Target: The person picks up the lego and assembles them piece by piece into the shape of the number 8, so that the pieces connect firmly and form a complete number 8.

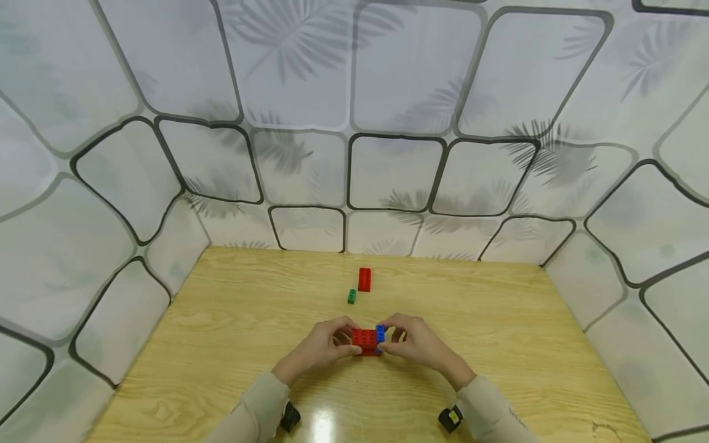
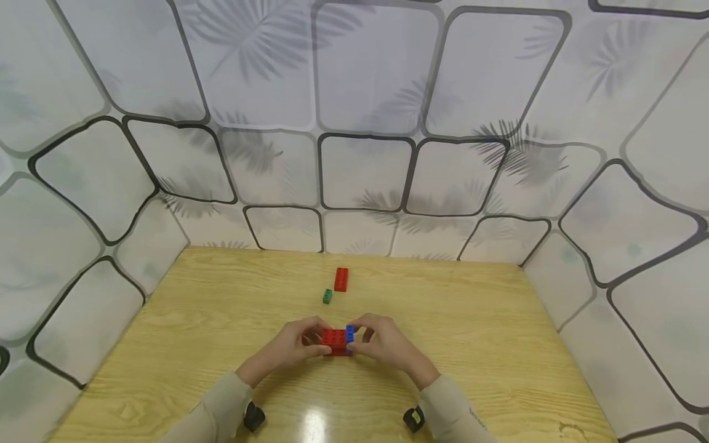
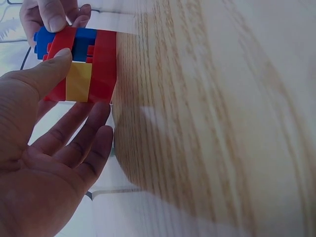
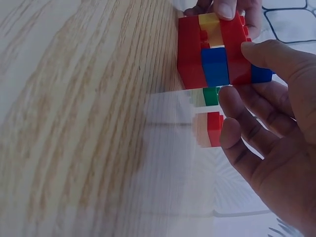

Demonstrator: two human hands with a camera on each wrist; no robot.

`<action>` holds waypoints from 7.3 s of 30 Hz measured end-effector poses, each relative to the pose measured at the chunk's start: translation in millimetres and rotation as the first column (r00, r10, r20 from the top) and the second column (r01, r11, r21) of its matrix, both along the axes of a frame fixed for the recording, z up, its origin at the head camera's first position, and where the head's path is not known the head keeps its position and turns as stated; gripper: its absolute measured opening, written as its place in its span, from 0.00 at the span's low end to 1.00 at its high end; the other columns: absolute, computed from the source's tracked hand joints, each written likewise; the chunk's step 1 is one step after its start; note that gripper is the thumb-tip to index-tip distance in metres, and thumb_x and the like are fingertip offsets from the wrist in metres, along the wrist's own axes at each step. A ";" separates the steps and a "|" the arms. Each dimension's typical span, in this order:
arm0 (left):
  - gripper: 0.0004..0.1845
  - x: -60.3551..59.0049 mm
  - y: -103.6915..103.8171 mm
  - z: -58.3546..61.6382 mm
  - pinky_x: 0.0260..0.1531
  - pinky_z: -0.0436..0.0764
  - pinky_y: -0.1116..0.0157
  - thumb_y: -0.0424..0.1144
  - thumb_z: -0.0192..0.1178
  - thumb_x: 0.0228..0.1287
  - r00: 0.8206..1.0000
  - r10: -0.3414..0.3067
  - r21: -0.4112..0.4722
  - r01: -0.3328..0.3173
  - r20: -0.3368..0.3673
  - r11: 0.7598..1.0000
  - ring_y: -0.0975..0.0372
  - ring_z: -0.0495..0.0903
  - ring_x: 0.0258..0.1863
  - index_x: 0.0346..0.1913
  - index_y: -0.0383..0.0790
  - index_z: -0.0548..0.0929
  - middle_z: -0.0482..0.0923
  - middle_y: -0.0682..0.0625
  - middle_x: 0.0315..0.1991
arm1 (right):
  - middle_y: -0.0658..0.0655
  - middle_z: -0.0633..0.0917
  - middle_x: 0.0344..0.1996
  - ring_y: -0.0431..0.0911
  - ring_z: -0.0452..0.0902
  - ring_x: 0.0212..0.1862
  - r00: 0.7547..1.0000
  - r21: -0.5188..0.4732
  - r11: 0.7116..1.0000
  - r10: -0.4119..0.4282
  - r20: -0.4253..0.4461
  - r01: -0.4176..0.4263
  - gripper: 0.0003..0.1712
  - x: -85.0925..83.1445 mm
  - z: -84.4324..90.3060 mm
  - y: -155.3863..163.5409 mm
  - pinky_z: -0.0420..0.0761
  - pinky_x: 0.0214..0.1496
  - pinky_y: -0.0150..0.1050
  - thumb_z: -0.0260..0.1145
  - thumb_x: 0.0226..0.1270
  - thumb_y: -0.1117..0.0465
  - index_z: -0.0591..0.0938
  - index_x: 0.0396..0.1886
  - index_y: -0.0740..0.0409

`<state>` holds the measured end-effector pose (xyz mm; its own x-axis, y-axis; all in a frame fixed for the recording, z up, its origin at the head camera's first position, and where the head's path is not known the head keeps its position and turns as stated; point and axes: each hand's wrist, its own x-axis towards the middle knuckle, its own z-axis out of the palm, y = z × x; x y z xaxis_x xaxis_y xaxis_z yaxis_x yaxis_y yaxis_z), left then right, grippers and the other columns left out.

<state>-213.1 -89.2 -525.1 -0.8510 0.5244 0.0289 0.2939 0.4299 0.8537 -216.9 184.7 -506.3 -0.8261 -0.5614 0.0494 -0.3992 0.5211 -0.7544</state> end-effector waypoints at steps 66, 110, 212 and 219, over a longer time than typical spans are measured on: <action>0.21 -45.2 1.8 -0.3 0.54 0.84 0.51 0.37 0.68 0.70 0.949 0.309 0.077 -0.304 -0.064 0.949 0.50 0.85 0.53 0.63 0.37 0.82 0.87 0.40 0.54 | 0.58 0.88 0.45 0.36 0.81 0.35 0.999 -0.050 0.998 -0.026 0.034 0.028 0.25 4.6 -3.2 -1.9 0.81 0.29 0.32 0.75 0.71 0.54 0.83 0.62 0.60; 0.26 -82.3 14.6 -6.9 0.52 0.82 0.55 0.33 0.72 0.65 0.959 0.283 -0.067 -0.281 0.019 0.957 0.56 0.78 0.45 0.66 0.35 0.82 0.84 0.42 0.53 | 0.55 0.88 0.51 0.36 0.81 0.37 0.998 -0.031 0.999 -0.028 0.050 0.030 0.25 3.1 -3.7 -0.7 0.82 0.29 0.34 0.75 0.71 0.52 0.84 0.62 0.58; 0.18 -8.8 -10.0 26.1 0.43 0.79 0.66 0.44 0.76 0.63 0.991 0.110 0.023 -0.109 -0.074 0.994 0.60 0.84 0.46 0.53 0.46 0.87 0.88 0.57 0.44 | 0.57 0.88 0.50 0.35 0.80 0.34 0.999 -0.057 0.998 -0.017 0.048 0.019 0.24 1.3 -5.6 0.9 0.83 0.28 0.35 0.75 0.71 0.53 0.84 0.62 0.59; 0.17 -5.7 -7.9 22.5 0.41 0.79 0.67 0.44 0.76 0.63 0.993 0.081 0.034 -0.078 -0.088 0.996 0.60 0.84 0.45 0.52 0.45 0.87 0.88 0.55 0.43 | 0.55 0.88 0.47 0.36 0.80 0.34 0.997 -0.038 0.999 -0.020 0.068 0.023 0.25 2.3 -3.3 -0.3 0.83 0.28 0.35 0.74 0.71 0.52 0.83 0.63 0.58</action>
